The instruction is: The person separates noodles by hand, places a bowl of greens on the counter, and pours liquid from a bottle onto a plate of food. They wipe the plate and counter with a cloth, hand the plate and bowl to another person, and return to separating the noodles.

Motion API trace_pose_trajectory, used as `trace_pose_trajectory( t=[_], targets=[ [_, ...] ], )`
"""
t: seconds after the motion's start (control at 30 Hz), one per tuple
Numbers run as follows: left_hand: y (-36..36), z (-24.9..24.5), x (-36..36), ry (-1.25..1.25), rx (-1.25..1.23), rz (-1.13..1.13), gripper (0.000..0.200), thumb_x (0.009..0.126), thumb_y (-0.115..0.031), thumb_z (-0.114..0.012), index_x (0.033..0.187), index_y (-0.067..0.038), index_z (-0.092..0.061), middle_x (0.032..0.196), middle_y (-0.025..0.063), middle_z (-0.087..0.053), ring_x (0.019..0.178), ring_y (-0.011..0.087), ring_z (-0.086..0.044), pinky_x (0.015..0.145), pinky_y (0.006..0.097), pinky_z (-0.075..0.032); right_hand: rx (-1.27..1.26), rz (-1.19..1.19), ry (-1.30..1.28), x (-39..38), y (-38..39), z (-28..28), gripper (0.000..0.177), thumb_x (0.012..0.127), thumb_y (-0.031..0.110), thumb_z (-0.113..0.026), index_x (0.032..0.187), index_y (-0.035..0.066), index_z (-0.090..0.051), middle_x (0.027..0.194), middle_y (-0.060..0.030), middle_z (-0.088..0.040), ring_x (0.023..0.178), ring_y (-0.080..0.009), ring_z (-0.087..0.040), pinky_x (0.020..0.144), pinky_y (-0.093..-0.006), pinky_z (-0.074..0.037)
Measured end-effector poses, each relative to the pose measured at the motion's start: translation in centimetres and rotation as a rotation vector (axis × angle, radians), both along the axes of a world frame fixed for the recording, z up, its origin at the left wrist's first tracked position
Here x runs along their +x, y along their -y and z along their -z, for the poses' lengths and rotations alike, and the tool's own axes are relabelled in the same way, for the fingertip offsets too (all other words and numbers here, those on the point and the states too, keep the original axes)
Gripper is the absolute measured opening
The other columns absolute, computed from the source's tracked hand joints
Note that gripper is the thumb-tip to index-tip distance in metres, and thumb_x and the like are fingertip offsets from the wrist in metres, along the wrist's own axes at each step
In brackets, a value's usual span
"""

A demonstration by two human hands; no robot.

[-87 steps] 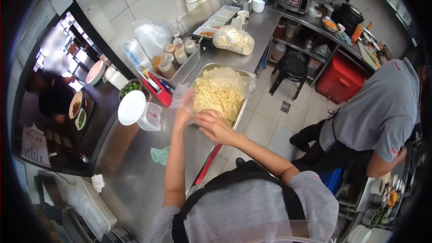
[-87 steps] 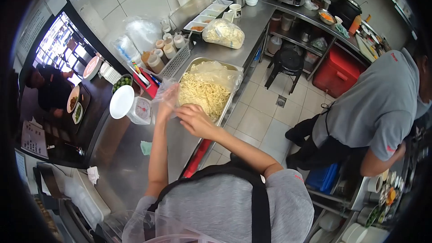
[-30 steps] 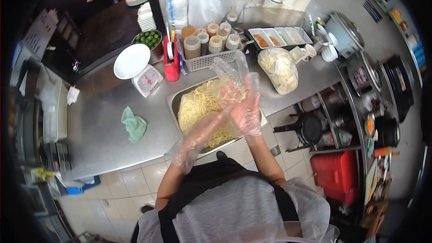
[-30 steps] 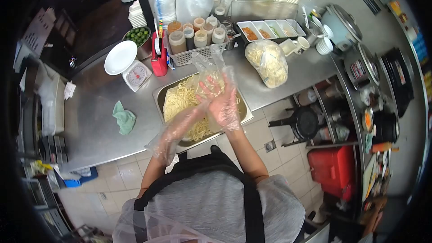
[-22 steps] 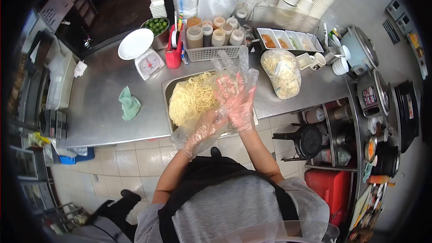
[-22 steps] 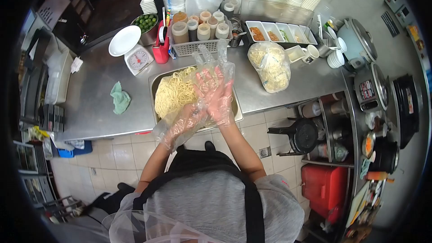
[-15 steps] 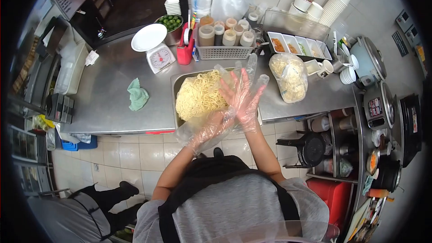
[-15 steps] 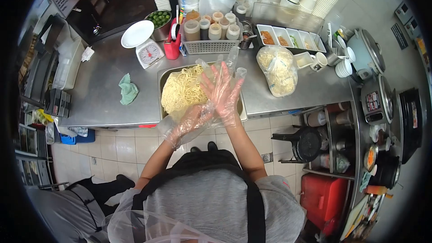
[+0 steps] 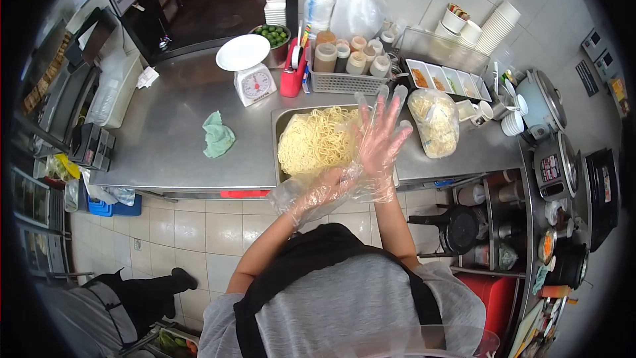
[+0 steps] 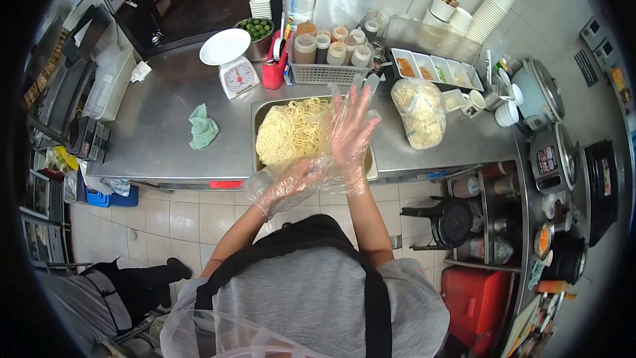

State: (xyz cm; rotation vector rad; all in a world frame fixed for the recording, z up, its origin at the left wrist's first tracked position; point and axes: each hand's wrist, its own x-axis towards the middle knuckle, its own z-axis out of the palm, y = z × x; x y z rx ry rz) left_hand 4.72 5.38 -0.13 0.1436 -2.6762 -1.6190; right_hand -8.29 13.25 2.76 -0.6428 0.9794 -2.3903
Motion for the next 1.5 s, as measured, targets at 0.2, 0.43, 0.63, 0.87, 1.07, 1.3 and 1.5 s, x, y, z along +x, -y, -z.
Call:
trace_pose_trajectory(
  t=[0.2,0.43,0.63,0.87,1.07,1.3,1.5],
  targets=[
    [-2.5,1.2,0.0,-0.244,0.04,0.006,0.03,0.088,-0.026,-0.053,0.098,0.002,-0.059,0.084,0.0191,-0.06,0.078,0.0278,-0.058,0.074,0.04,-0.044,-0.086,0.202,-0.13,-1.4,1.6,-0.9,0.092,0.077,0.072,-0.044,0.146,0.027,-0.004,0.152,-0.0074,-0.005,0.135,-0.0335,-0.022,0.108,-0.0519,-0.014],
    [1.0,-1.8,0.5,-0.203,0.141,-0.225,0.032,0.093,-0.029,-0.049,0.107,-0.002,-0.059,0.101,0.0111,-0.062,0.094,0.0203,-0.058,0.084,0.0331,-0.044,0.607,-0.075,-0.448,-5.1,-0.3,-4.0,0.102,0.073,0.03,-0.075,0.146,0.024,-0.005,0.149,-0.0177,-0.016,0.131,-0.0361,-0.031,0.101,-0.0483,-0.035],
    [4.7,1.7,2.5,-0.218,0.63,-0.632,0.055,0.093,-0.046,-0.043,0.129,-0.005,-0.044,0.126,0.0089,-0.052,0.111,0.0219,-0.053,0.098,0.0364,-0.035,1.396,-0.234,-1.164,-0.6,-1.7,0.3,0.093,0.064,0.014,-0.078,0.142,0.02,-0.027,0.146,-0.0156,-0.026,0.134,-0.0348,-0.025,0.107,-0.0417,-0.031],
    [4.3,4.5,4.4,-0.144,0.478,-0.602,0.053,0.092,-0.031,-0.053,0.136,-0.005,-0.037,0.132,0.0085,-0.047,0.124,0.023,-0.043,0.102,0.0376,-0.033,1.092,0.061,-1.288,-6.2,-1.2,6.4,0.057,0.065,0.015,-0.076,0.118,0.016,-0.055,0.124,-0.0108,-0.053,0.115,-0.0282,-0.05,0.095,-0.0356,-0.044],
    [2.8,-2.1,3.4,-0.264,0.23,-0.639,0.041,0.088,-0.012,-0.058,0.126,0.0,-0.049,0.124,0.0111,-0.053,0.114,0.017,-0.048,0.096,0.0295,-0.037,0.793,-0.016,-1.125,-8.2,-1.2,-4.3,0.043,0.069,0.023,-0.072,0.109,0.016,-0.06,0.108,-0.0104,-0.06,0.1,-0.0258,-0.059,0.09,-0.0322,-0.045],
    [3.8,-4.2,2.3,-0.321,0.117,-0.59,0.041,0.088,-0.01,-0.057,0.127,-0.001,-0.048,0.124,0.0116,-0.054,0.111,0.019,-0.051,0.094,0.0299,-0.039,0.821,0.14,-1.304,-7.9,-0.6,-10.7,0.043,0.068,0.023,-0.077,0.104,0.008,-0.061,0.098,-0.0074,-0.063,0.092,-0.0208,-0.061,0.082,-0.0315,-0.048],
    [3.7,-5.8,1.9,-0.279,0.372,-0.593,0.047,0.089,-0.019,-0.056,0.133,-0.006,-0.044,0.131,0.0093,-0.047,0.118,0.0231,-0.05,0.097,0.0375,-0.041,0.971,0.141,-1.426,-6.5,-0.7,-12.1,0.037,0.073,0.033,-0.069,0.105,0.015,-0.061,0.106,-0.012,-0.06,0.1,-0.0283,-0.058,0.086,-0.036,-0.046]
  ],
)
